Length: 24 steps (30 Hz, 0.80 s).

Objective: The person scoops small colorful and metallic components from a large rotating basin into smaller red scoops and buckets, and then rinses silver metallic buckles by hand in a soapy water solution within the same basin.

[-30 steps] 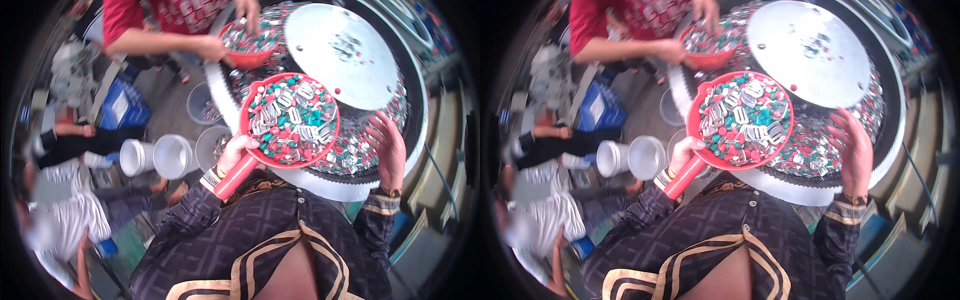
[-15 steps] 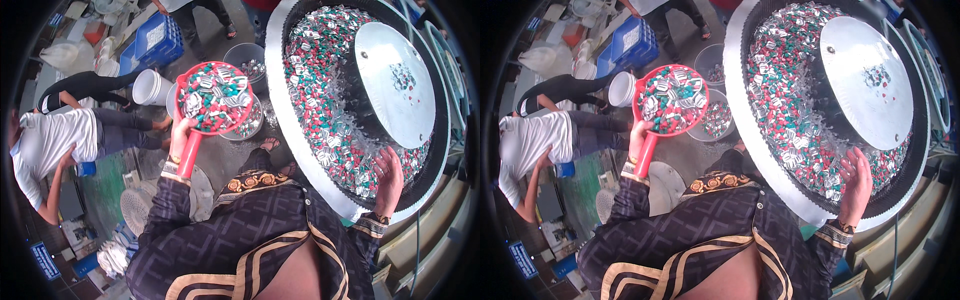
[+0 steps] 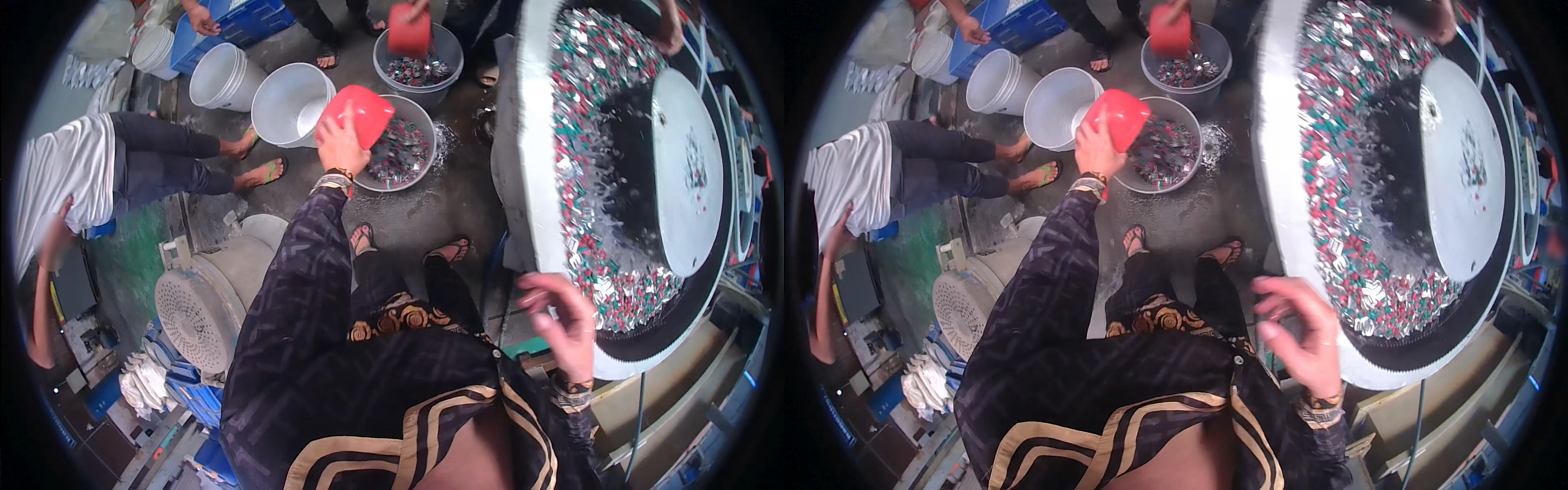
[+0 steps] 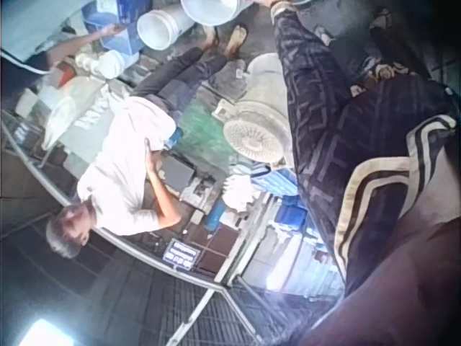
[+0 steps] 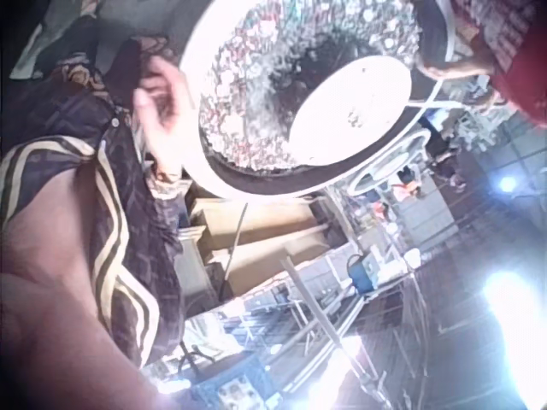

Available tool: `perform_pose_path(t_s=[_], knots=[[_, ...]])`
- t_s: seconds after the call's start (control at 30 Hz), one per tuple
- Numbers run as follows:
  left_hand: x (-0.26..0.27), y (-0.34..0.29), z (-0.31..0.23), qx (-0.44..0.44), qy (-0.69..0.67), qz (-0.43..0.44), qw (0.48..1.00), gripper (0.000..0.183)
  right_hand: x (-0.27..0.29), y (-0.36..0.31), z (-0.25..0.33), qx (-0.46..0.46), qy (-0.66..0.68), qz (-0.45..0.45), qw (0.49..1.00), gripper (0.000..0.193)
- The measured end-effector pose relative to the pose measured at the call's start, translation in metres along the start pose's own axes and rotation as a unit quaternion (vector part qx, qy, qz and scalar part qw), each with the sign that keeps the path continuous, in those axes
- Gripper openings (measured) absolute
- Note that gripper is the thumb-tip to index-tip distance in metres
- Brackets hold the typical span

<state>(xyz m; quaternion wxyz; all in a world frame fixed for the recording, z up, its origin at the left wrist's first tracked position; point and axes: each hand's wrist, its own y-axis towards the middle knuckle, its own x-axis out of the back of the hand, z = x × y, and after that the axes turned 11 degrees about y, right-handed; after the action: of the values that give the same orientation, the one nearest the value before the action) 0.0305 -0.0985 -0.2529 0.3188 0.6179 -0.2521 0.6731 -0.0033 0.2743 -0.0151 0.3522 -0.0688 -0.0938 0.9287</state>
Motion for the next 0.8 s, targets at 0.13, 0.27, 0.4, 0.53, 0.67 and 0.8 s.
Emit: perform_pose_path(t_s=[0.13, 0.27, 0.4, 0.53, 0.67, 0.8], knots=[[-0.026, 0.013, 0.041, -0.082, 0.032, -0.043, 0.995, 0.108, -0.085, 0.071, -0.072, -0.258, 0.104, 0.047, 0.959, 0.028], [-0.042, 0.009, 0.086, 0.084, -0.255, -0.119, 0.956, 0.101, -0.169, 0.157, -0.195, -0.408, 0.211, 0.04, 0.887, 0.033], [-0.093, -0.032, 0.166, 0.284, -0.615, -0.195, 0.71, 0.093, -0.251, 0.267, -0.356, -0.48, 0.272, 0.01, 0.834, 0.051], [-0.123, -0.112, 0.239, 0.426, -0.699, -0.197, 0.54, 0.073, -0.357, 0.407, -0.427, -0.419, 0.272, -0.015, 0.866, 0.097], [-0.167, -0.206, 0.275, 0.492, -0.723, -0.086, 0.477, 0.062, -0.426, 0.507, -0.485, -0.363, 0.338, -0.124, 0.86, 0.111], [-0.17, -0.215, 0.269, 0.503, -0.807, -0.079, 0.3, 0.061, -0.462, 0.538, -0.504, -0.338, 0.263, -0.138, 0.893, 0.079]])
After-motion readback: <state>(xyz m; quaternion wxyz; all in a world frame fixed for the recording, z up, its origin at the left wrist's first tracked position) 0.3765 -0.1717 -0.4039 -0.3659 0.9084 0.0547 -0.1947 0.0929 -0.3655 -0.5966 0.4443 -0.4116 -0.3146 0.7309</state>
